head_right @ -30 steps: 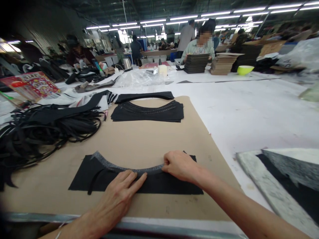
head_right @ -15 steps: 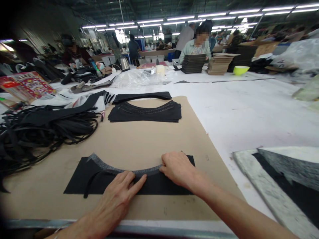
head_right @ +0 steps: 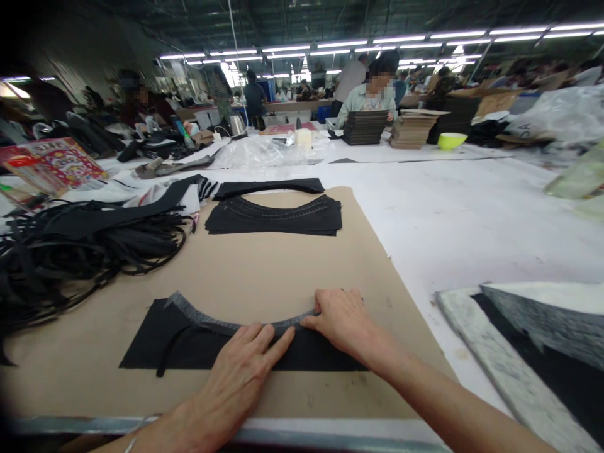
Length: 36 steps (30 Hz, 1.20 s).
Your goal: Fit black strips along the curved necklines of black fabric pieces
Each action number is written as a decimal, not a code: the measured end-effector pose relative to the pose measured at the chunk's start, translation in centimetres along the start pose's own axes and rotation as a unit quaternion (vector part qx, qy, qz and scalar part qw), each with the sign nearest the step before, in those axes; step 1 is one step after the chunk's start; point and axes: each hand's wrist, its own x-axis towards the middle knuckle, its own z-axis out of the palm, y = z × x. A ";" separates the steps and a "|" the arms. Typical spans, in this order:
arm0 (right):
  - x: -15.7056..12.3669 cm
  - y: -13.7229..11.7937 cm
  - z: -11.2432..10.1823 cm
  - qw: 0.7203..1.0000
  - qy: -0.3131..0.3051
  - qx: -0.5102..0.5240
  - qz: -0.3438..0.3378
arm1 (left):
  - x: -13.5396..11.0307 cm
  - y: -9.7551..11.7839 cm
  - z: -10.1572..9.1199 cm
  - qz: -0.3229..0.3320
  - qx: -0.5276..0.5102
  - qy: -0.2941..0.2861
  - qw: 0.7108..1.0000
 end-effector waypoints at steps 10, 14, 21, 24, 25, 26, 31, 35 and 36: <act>0.2 5.0 -0.3 0.986 -0.037 0.159 0.030 | -0.1 0.3 0.8 0.000 0.002 0.015 1.000; 0.2 5.1 0.3 0.980 -0.036 0.190 0.038 | -0.1 0.3 0.9 -0.005 0.008 0.018 1.000; -0.2 4.5 0.2 0.981 0.005 0.189 0.044 | -0.3 0.1 1.3 0.005 0.005 0.017 1.000; -0.2 4.7 0.2 0.981 0.006 0.190 0.042 | -0.2 0.0 1.4 0.007 0.003 0.018 1.000; -0.2 4.9 0.3 0.981 0.003 0.191 0.039 | -0.2 0.0 1.4 0.008 0.003 0.020 1.000; -0.2 5.0 0.4 0.981 -0.001 0.192 0.035 | -0.2 0.0 1.4 0.008 0.003 0.020 1.000; 0.1 5.9 0.6 0.979 -0.026 0.200 0.014 | -0.2 0.1 1.1 0.000 -0.002 0.016 1.000; 0.2 6.0 0.4 0.980 -0.037 0.197 0.008 | -0.2 0.2 0.9 -0.001 -0.001 0.012 1.000; 0.2 5.9 0.4 0.980 -0.038 0.194 0.008 | -0.2 0.2 0.9 -0.001 -0.002 0.012 1.000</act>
